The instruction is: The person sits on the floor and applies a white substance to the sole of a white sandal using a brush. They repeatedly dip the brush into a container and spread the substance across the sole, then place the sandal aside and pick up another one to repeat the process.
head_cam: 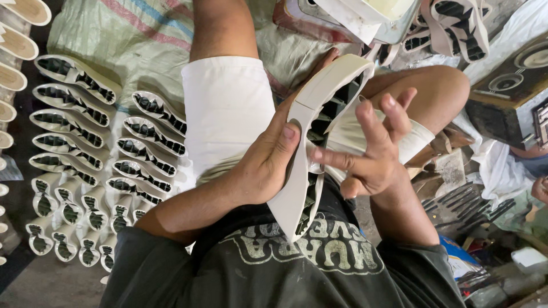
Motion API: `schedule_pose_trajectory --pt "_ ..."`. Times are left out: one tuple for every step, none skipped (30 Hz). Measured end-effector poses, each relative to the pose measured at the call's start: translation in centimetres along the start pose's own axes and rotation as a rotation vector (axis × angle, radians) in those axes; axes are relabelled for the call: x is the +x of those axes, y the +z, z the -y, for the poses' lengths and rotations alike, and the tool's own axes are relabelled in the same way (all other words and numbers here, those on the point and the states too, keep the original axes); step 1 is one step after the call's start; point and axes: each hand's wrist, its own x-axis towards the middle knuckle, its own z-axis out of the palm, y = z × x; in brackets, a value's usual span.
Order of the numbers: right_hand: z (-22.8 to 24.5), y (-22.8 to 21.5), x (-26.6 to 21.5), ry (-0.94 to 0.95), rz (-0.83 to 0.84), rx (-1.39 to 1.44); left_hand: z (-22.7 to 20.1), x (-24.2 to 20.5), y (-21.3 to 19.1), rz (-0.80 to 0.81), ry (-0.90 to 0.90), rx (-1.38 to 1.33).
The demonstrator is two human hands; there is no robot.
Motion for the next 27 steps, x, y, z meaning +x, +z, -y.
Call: schedule_pose_trajectory --pt "0.1 0.0 0.0 0.015 0.016 -0.002 0.3 0.0 0.0 -0.002 0.009 0.014" --pt "0.4 0.1 0.0 0.03 0.032 -0.003 0.6 -0.2 0.0 -0.003 0.017 0.027" --pt "0.5 0.2 0.1 0.007 0.007 -0.004 0.9 -0.3 0.0 -0.009 0.029 0.042" --pt "1.0 0.3 0.2 -0.015 -0.018 -0.005 1.3 -0.5 -0.1 -0.034 0.004 0.047" --pt "1.2 0.5 0.3 -0.042 -0.043 -0.005 1.8 -0.7 -0.2 -0.062 -0.017 0.054" --pt "1.3 0.4 0.4 -0.045 -0.043 0.016 2.4 -0.8 -0.5 -0.089 -0.039 0.061" --pt "1.3 0.4 0.3 -0.047 -0.045 0.032 3.0 -0.7 -0.8 -0.13 -0.031 0.093" --pt "1.0 0.1 0.1 -0.048 -0.047 0.048 3.9 -0.4 -1.1 -0.171 -0.023 0.124" --pt "0.3 -0.2 -0.2 0.04 -0.086 -0.008 4.7 -0.1 -1.4 -0.202 -0.007 0.154" --pt "-1.2 -0.3 -0.3 0.128 -0.126 -0.063 5.5 0.3 -1.6 -0.252 -0.078 0.005" --pt "-3.0 -0.4 -0.3 0.217 -0.17 -0.121 6.1 0.8 -1.7 -0.293 -0.15 -0.143" --pt "-4.9 -1.1 -0.5 0.325 -0.156 -0.16 6.6 1.0 -1.9 -0.331 -0.225 -0.291" --pt "-7.4 -1.7 -0.3 0.427 -0.147 -0.198 6.9 1.0 -2.3 -0.31 -0.259 -0.474" --pt "-9.7 -1.4 0.1 0.481 -0.107 -0.241 6.9 0.7 -2.6 -0.285 -0.297 -0.655" --pt "-11.9 -1.2 0.6 0.534 -0.064 -0.275 7.0 0.5 -2.9 -0.265 -0.337 -0.838" --pt "-13.9 -1.0 1.4 0.552 -0.025 -0.33 7.1 0.6 -3.3 -0.236 -0.358 -0.89" --pt "-15.4 -0.4 2.3 0.567 0.028 -0.368 7.1 0.2 -3.5 -0.226 -0.381 -0.948" --pt "-16.4 -0.3 3.2 0.582 0.081 -0.407 7.3 0.0 -3.5 -0.216 -0.403 -1.006" --pt "-16.8 -0.1 3.9 0.569 0.16 -0.459 7.4 -0.3 -3.4 -0.244 -0.384 -0.985" --pt "-16.8 -0.1 4.5 0.554 0.238 -0.51 7.4 -0.5 -3.3 -0.272 -0.365 -0.965" --pt "-16.5 -0.1 5.2 0.537 0.31 -0.563 7.4 -0.4 -3.5 -0.297 -0.345 -0.939" --pt "-16.1 -0.3 5.6 0.535 0.256 -0.49 7.3 -0.2 -3.8 -0.28 -0.257 -0.913" --pt "-15.3 -1.2 5.4 0.532 0.213 -0.418 7.3 -0.1 -3.7 -0.265 -0.17 -0.894" --pt "-14.3 -1.8 4.8 0.53 0.17 -0.346 7.3 0.0 -3.8 -0.251 -0.085 -0.873" --pt "-13.3 -2.1 4.3 0.561 0.219 -0.4 7.2 0.1 -3.6 -0.278 -0.082 -0.829" --pt "-12.4 -2.5 3.6 0.591 0.268 -0.455 7.0 0.1 -3.5 -0.306 -0.079 -0.786" --pt "-11.4 -2.9 2.8 0.634 0.308 -0.516 6.7 0.3 -3.4 -0.32 -0.085 -0.739"
